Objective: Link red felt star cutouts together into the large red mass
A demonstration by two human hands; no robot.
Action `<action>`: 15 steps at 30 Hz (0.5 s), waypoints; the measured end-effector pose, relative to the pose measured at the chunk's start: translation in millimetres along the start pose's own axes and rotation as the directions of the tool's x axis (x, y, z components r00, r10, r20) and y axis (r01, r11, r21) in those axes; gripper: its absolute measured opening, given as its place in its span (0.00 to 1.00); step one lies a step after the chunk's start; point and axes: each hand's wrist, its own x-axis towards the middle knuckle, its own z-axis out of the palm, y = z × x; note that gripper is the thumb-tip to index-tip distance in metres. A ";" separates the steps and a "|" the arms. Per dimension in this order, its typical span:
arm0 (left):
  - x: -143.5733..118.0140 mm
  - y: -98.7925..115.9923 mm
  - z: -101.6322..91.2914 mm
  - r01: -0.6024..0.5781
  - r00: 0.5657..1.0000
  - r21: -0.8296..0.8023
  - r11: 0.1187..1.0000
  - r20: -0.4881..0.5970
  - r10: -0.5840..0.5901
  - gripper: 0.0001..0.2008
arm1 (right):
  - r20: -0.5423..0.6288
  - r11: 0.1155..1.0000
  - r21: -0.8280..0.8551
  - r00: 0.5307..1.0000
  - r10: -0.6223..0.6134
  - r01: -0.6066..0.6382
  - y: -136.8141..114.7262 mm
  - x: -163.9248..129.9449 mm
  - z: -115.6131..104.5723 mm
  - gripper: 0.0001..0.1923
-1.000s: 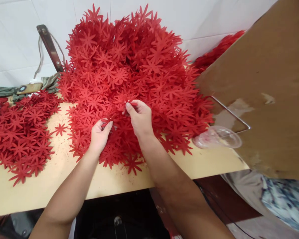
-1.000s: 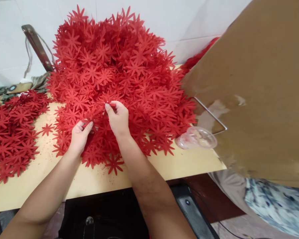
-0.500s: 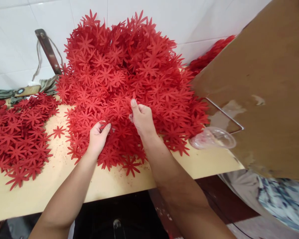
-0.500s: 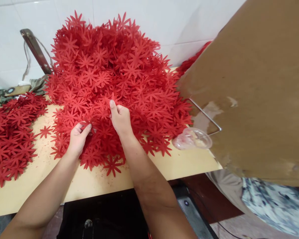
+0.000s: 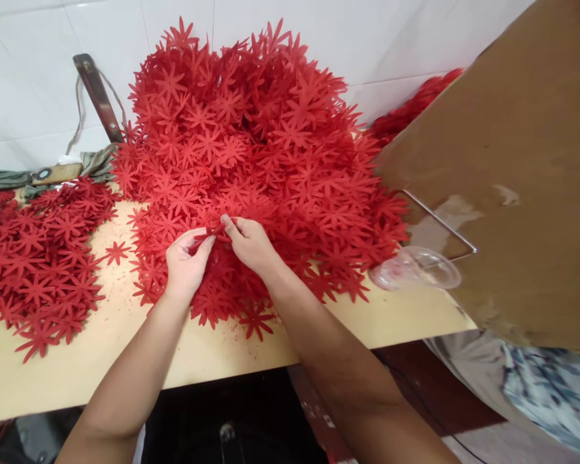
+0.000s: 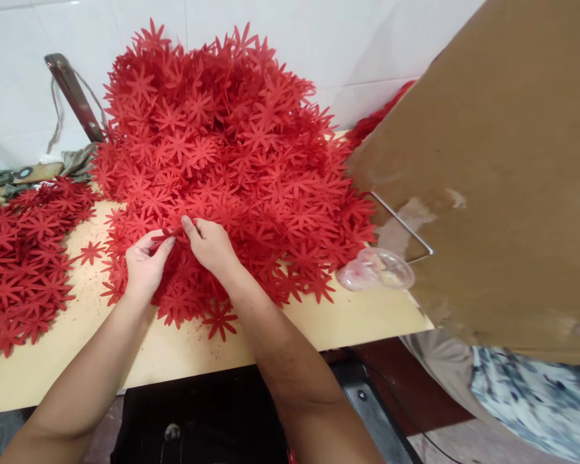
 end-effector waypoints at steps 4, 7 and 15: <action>1.2 -2.3 -1.5 -0.001 1.000 0.036 0.999 -0.028 0.002 0.07 | -0.184 0.999 0.041 0.982 0.037 -0.030 5.0 8.8 -8.9 0.26; 4.3 -1.9 -4.0 0.055 0.995 0.018 0.998 -0.082 -0.053 0.08 | -0.293 0.991 0.125 0.953 0.084 -0.049 14.0 20.3 -24.4 0.20; 5.2 -5.3 -8.9 -0.124 0.992 0.143 0.982 0.037 0.120 0.07 | -0.314 0.964 -0.242 0.931 -0.189 0.114 17.8 16.4 -75.0 0.09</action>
